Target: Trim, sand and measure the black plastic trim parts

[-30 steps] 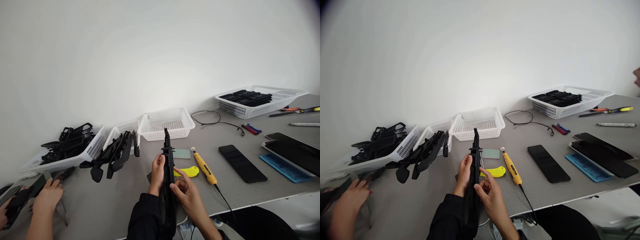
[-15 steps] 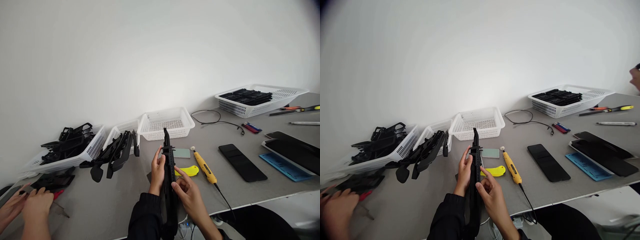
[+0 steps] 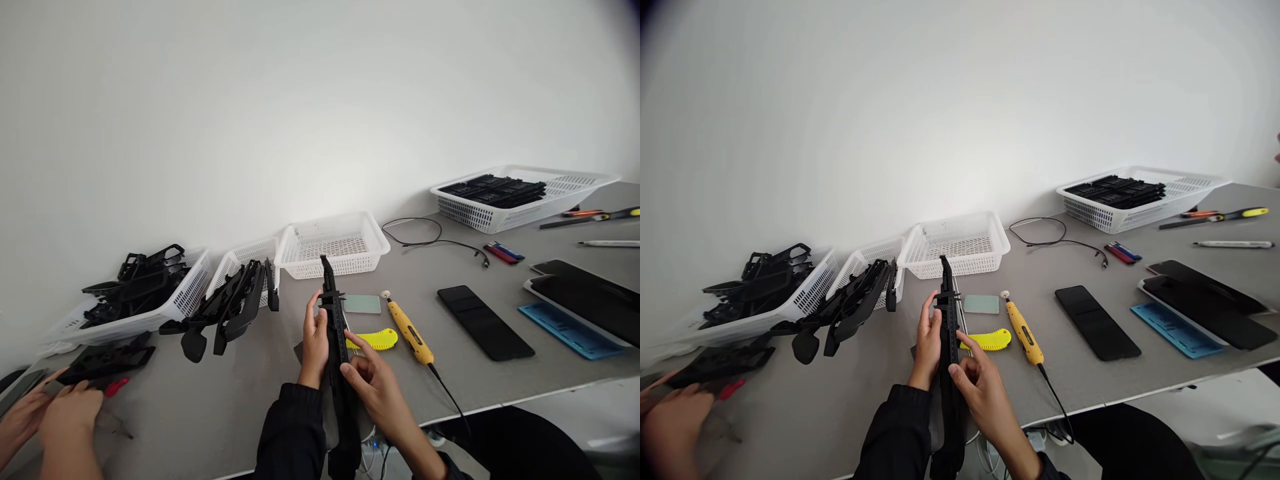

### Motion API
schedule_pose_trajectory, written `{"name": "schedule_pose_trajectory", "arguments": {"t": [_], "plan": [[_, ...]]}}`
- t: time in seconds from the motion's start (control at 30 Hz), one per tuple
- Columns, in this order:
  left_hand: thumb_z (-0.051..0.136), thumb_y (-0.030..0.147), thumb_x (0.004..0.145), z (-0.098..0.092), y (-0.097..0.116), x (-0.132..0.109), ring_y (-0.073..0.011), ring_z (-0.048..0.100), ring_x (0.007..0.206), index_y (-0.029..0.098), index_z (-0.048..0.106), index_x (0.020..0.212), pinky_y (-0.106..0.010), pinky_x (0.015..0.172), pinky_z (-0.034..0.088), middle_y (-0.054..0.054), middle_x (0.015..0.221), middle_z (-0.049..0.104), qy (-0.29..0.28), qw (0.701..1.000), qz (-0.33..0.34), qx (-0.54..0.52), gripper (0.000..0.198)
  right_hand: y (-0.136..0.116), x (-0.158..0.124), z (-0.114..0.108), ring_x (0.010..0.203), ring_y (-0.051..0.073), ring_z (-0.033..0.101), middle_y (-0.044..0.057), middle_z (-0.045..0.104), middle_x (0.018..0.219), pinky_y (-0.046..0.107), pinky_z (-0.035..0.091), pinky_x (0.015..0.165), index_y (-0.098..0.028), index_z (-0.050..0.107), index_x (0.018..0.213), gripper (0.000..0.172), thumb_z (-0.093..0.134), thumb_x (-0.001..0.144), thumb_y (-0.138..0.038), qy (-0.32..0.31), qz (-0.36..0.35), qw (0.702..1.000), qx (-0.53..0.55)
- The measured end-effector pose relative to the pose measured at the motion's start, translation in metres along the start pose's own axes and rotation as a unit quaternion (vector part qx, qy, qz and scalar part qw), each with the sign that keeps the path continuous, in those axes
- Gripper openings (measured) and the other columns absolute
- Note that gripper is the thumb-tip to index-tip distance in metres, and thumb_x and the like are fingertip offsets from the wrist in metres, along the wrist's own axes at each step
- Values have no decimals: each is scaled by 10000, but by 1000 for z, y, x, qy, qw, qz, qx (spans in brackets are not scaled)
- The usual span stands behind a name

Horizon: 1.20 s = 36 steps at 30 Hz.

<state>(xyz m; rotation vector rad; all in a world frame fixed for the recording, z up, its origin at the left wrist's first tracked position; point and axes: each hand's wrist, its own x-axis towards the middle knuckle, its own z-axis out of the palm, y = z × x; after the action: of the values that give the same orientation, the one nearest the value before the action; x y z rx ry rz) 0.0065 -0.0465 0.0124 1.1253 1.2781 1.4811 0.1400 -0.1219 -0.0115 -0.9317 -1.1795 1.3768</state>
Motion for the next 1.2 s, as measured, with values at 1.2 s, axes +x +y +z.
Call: {"name": "schedule_pose_trajectory", "arguments": {"t": [1.2], "plan": [[797, 436, 794, 3, -11, 9, -286, 749, 1056, 170, 763, 1226, -345, 860, 581, -128, 1168, 798, -20, 993, -61, -100, 508, -5, 3, 1, 602, 165, 545, 5, 673, 728, 265, 424, 547, -143, 437, 1603, 852, 692, 938, -611, 71, 14, 997, 33]]}}
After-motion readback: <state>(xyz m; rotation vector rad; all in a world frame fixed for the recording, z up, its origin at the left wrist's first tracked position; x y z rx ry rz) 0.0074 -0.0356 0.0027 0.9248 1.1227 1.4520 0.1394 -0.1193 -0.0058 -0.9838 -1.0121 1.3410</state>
